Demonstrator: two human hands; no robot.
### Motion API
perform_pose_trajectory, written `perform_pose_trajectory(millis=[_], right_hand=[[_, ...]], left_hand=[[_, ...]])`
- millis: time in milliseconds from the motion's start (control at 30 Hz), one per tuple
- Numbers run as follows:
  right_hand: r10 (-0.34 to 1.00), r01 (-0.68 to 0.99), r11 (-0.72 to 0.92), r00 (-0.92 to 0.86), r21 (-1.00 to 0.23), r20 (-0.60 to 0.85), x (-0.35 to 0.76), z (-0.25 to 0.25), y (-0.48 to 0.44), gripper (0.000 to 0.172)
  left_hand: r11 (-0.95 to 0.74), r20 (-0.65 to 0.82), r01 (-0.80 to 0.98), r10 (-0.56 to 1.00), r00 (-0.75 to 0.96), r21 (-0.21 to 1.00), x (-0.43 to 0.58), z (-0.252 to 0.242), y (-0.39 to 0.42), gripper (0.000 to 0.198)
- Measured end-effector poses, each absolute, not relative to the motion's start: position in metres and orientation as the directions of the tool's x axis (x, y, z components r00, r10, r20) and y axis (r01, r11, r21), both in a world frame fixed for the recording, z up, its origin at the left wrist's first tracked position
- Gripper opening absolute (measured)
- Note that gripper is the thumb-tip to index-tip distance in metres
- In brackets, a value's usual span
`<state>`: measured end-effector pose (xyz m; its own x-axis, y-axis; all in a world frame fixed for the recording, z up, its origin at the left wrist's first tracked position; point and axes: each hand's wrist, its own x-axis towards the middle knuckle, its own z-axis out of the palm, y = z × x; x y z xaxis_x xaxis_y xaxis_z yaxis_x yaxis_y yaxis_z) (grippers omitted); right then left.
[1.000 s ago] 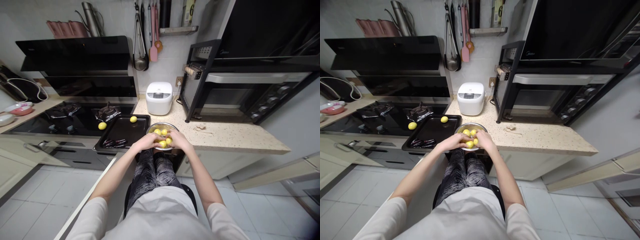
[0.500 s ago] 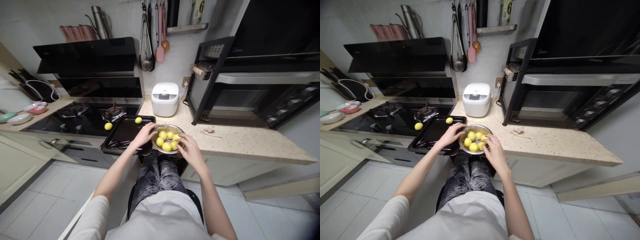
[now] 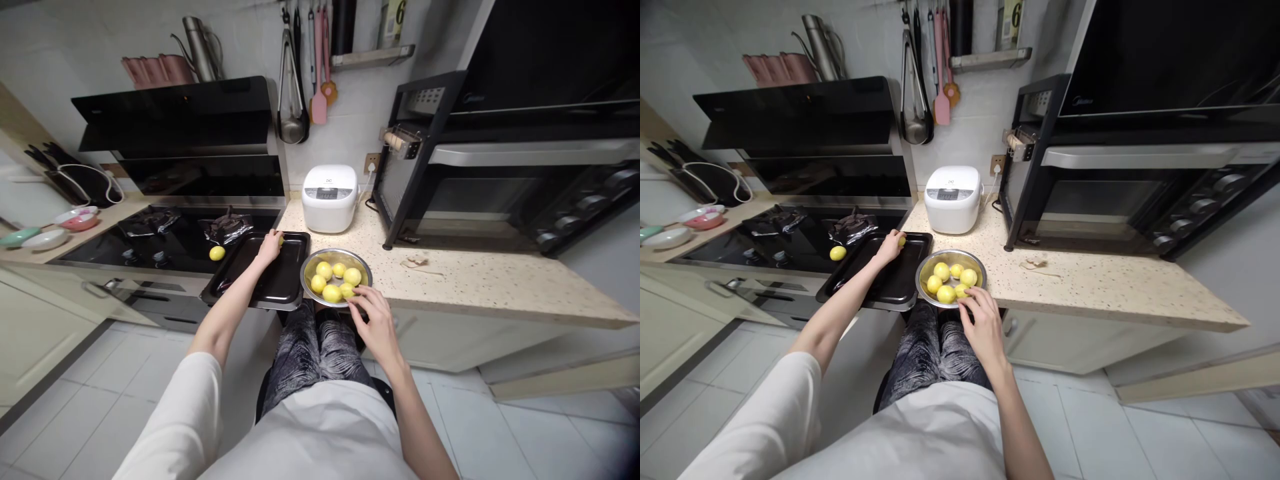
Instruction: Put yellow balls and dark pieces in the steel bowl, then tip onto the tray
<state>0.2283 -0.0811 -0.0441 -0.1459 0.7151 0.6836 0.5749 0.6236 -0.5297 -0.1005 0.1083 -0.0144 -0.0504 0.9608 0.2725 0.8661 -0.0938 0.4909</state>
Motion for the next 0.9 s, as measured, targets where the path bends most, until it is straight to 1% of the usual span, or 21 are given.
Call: perform_pose_trajectory(millis=[100,200,267,333,433,500,567,667,800,900], right_hand=[[0.719,0.578,0.619,-0.145,-0.531,0.680,0.228,-0.045,-0.082,0.017],[0.716,0.577,0.619,-0.137,-0.533,0.684,0.226,-0.046,-0.082,0.017],[0.713,0.575,0.621,-0.132,-0.533,0.689,0.224,-0.046,-0.083,0.016],[0.714,0.575,0.618,-0.126,-0.535,0.689,0.222,-0.047,-0.083,0.016],[0.722,0.578,0.610,-0.124,-0.542,0.681,0.222,-0.047,-0.085,0.016],[0.727,0.581,0.606,-0.127,-0.543,0.675,0.222,-0.046,-0.086,0.017],[0.727,0.584,0.605,-0.128,-0.541,0.674,0.223,-0.045,-0.087,0.017],[0.732,0.594,0.596,-0.123,-0.540,0.671,0.225,-0.044,-0.088,0.018],[0.738,0.600,0.587,-0.120,-0.544,0.665,0.226,-0.044,-0.088,0.019],[0.729,0.596,0.596,-0.121,-0.538,0.673,0.225,-0.045,-0.088,0.018]], left_hand=[[-0.127,0.309,0.848,0.950,-0.046,0.515,-0.092,-0.008,0.104,0.036],[-0.210,0.355,0.821,0.935,0.010,0.530,-0.076,0.002,0.088,0.035],[-0.325,0.389,0.764,0.915,0.106,0.557,-0.061,0.009,0.071,0.035],[-0.493,0.431,0.623,0.863,0.262,0.608,-0.044,0.014,0.050,0.037],[-0.614,0.426,0.477,0.786,0.448,0.629,-0.018,0.016,0.021,0.043],[-0.645,0.399,0.463,0.752,0.524,0.608,-0.005,0.015,0.010,0.042],[-0.668,0.377,0.482,0.730,0.570,0.567,0.003,0.012,0.006,0.037],[-0.684,0.364,0.511,0.719,0.592,0.521,0.008,0.008,0.009,0.035],[-0.688,0.316,0.520,0.709,0.631,0.506,0.008,0.007,0.015,0.040],[-0.688,0.332,0.526,0.714,0.617,0.501,0.008,0.008,0.016,0.037]])
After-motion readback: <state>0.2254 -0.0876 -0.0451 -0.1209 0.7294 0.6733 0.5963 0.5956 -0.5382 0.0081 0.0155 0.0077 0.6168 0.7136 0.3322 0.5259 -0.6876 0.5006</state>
